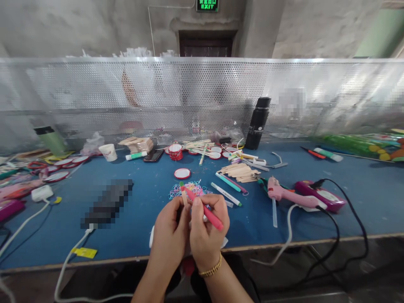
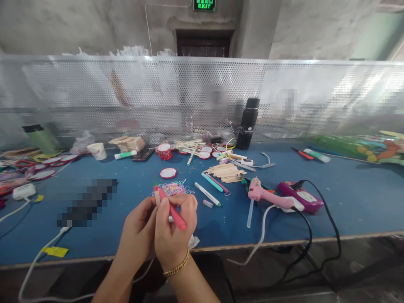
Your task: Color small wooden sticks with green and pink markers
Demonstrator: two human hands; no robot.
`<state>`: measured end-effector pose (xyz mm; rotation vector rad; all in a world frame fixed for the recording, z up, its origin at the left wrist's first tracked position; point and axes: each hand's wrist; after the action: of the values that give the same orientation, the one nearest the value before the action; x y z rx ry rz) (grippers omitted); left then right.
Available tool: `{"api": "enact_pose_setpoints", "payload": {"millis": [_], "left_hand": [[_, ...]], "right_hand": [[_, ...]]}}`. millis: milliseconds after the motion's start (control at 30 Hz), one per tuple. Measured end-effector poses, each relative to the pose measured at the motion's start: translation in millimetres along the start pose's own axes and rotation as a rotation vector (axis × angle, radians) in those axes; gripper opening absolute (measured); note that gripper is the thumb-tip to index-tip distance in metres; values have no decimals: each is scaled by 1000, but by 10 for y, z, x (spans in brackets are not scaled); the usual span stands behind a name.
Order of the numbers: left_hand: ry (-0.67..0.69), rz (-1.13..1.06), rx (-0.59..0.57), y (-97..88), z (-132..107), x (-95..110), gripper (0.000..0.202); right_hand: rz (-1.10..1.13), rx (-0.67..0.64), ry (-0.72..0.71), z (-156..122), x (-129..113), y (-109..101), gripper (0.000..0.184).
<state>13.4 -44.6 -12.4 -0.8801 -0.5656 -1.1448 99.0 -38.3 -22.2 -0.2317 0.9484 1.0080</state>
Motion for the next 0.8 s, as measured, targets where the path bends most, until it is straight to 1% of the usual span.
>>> {"api": "enact_pose_setpoints", "payload": {"millis": [133,267,433,567,700,800], "left_hand": [[12,-8,3,-6,-2,11,25],[14,9,-5,0,3,8,25],[19,-7,2,7,4,6,24],[15,6,-1,9,-5,11,25],[7,-10,3,16,-7,12,27],[14,-12,2,18,-4,20,26]], "right_hand": [[-8,-24,-17,-6,-5,-7,12],[-15,9,10,-16,7,-10,13],[-20,-22,-4,-13,7,-9,13],[-21,5,0,-8,3,-9,13],[-9,-16,1,-23,25,-15,12],[15,-1,9,-38,46,-17,10]]}}
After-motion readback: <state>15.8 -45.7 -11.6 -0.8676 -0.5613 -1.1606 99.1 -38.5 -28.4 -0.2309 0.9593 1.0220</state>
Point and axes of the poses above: each hand's wrist, its own z-axis towards the middle knuckle, its own y-axis out of the palm, x = y × z, and after that the axes turned 11 degrees about y, right-handed
